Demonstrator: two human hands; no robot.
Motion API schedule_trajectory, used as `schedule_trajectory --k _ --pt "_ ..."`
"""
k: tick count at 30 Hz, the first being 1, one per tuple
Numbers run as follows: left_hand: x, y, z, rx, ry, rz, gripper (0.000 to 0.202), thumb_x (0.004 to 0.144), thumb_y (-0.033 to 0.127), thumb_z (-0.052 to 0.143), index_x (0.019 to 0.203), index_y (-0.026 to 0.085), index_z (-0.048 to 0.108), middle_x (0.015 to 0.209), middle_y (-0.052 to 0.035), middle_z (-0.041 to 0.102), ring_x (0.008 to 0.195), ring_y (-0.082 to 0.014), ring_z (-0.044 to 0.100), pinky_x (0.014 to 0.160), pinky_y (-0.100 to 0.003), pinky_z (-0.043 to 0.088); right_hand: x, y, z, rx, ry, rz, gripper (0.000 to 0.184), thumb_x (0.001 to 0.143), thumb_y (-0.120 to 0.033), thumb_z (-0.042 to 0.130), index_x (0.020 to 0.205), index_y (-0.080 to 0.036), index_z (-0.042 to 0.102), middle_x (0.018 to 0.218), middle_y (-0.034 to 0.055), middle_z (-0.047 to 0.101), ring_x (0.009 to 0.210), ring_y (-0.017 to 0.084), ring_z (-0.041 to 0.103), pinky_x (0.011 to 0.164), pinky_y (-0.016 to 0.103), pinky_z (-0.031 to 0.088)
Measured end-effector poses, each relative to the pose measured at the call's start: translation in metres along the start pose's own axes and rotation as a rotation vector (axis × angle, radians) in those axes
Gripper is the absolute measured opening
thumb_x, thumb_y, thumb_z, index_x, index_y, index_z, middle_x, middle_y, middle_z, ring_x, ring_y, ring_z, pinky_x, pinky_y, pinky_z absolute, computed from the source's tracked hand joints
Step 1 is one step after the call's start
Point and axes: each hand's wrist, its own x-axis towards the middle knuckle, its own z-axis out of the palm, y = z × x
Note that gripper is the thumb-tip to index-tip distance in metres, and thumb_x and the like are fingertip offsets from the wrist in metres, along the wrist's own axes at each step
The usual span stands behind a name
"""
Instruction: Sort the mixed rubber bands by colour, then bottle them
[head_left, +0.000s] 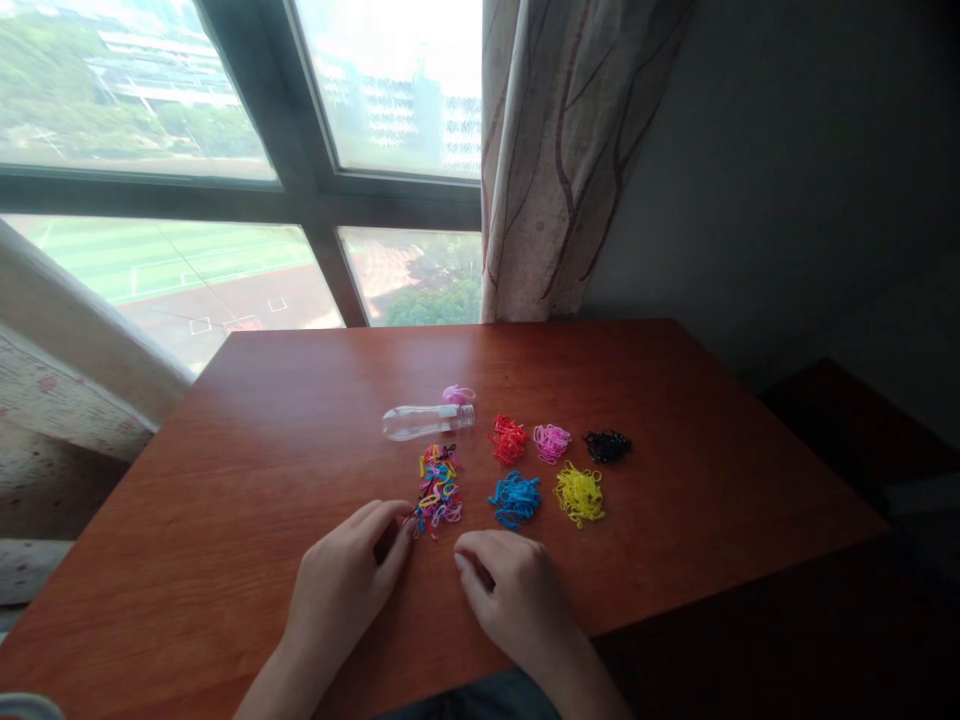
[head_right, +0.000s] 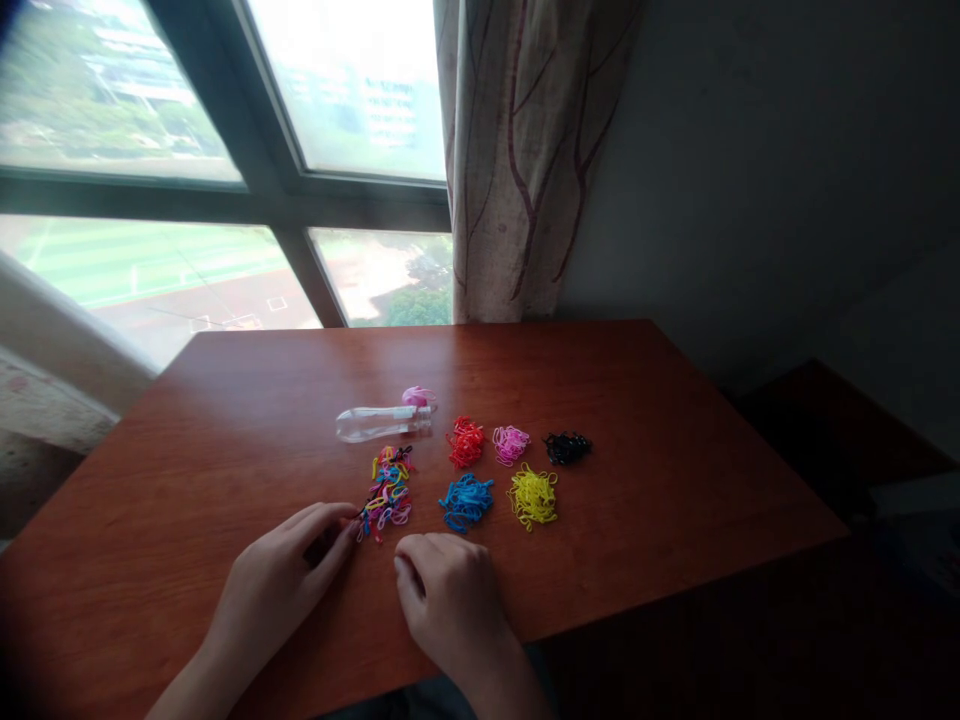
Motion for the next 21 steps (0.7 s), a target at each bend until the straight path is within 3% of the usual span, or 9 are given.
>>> schedule_trajectory --k 16,21 --pt "-0.01 0.001 -0.002 -0.256 0.03 0.115 0.017 0.093 0.025 0.055 0.101 0.022 0.069 0.083 -0.0008 0.07 0.07 -0.013 0.067 0.064 -0.02 0.052 0.0 0.001 0.0 0.043 -0.002 0.01 0.016 0.093 -0.015 0.051 0.09 -0.022 0.065 0.082 0.0005 0.07 0.076 0.015 0.065 0.071 0.022 0.041" --pt "-0.014 0.005 0.0 -0.281 -0.052 0.153 0.022 0.093 0.02 0.052 0.108 0.023 0.069 0.082 -0.0006 0.068 0.067 -0.0117 0.066 0.062 -0.018 0.052 -0.001 0.003 0.001 0.049 0.012 0.004 0.026 0.093 -0.021 0.055 0.118 -0.024 0.062 0.078 -0.0012 0.069 0.069 0.016 0.064 0.066 0.024 0.042"
